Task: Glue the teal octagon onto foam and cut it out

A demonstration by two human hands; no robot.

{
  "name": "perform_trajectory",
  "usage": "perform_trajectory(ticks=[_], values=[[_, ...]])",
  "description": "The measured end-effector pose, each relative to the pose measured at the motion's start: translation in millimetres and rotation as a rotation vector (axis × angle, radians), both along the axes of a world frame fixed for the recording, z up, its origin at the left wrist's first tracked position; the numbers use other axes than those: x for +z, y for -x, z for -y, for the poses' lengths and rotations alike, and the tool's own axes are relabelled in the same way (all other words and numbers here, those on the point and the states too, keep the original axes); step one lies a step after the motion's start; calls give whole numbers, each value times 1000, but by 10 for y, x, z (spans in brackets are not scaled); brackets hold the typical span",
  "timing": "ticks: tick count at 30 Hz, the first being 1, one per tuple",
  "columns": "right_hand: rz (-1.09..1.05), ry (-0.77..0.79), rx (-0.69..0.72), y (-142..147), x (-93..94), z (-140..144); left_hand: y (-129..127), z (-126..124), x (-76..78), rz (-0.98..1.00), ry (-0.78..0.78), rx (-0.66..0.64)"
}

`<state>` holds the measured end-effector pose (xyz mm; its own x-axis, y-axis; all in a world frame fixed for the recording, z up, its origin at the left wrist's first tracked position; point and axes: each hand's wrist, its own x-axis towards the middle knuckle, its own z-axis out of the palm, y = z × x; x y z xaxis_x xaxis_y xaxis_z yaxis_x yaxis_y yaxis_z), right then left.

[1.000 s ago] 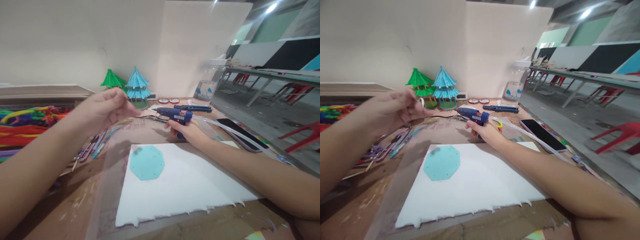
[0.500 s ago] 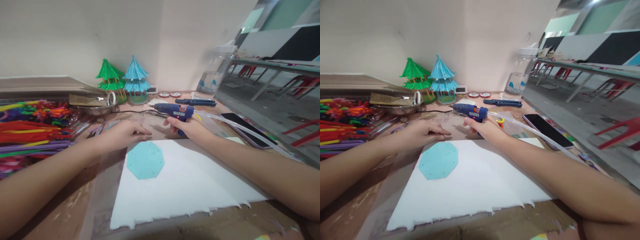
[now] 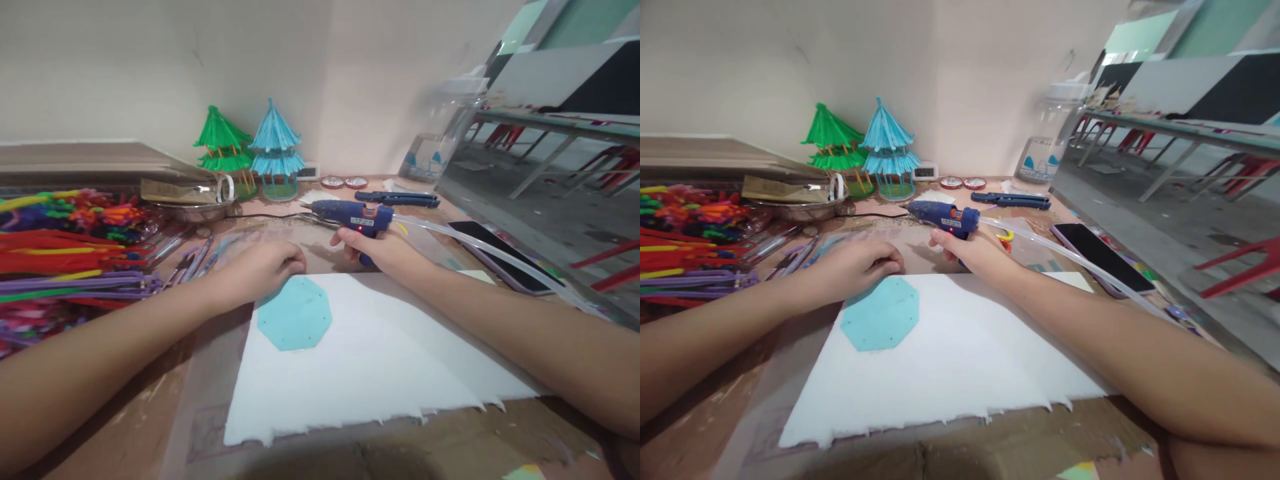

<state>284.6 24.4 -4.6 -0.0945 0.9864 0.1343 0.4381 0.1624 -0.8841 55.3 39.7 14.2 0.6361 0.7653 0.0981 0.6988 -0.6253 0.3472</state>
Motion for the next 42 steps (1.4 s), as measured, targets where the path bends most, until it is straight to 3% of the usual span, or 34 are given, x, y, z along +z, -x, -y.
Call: perform_trajectory(ticks=[5, 7, 10, 12, 16, 20, 25, 31, 33, 38, 42], values=[[-32, -11, 16, 4, -1, -7, 53, -100, 11, 521, 566, 208], [-31, -16, 14, 3, -5, -11, 82, -140, 7, 653, 657, 247], [-17, -21, 5, -2, -5, -8, 116, -163, 23, 681, 623, 254], [-11, -19, 5, -1, 2, 0, 129, -154, 55, 536, 538, 227], [-5, 5, 3, 14, 35, 26, 122, -103, 101, 130, 228, 1], [-1, 14, -4, 33, 67, 46, 80, -66, 57, 21, 89, -149], [-13, 9, -4, 34, 51, 30, 10, -36, -7, 19, 98, -135], [-11, -10, -3, 0, -2, -5, -32, -7, -44, -13, -27, -29], [-23, -17, 10, -4, -5, -4, 1, -49, -43, 55, 39, 29], [-20, -28, 9, 18, 15, 9, 158, -219, 67, 400, 395, 210], [-66, 16, -2, 40, 36, 15, 311, -325, 269, 617, 465, 332]])
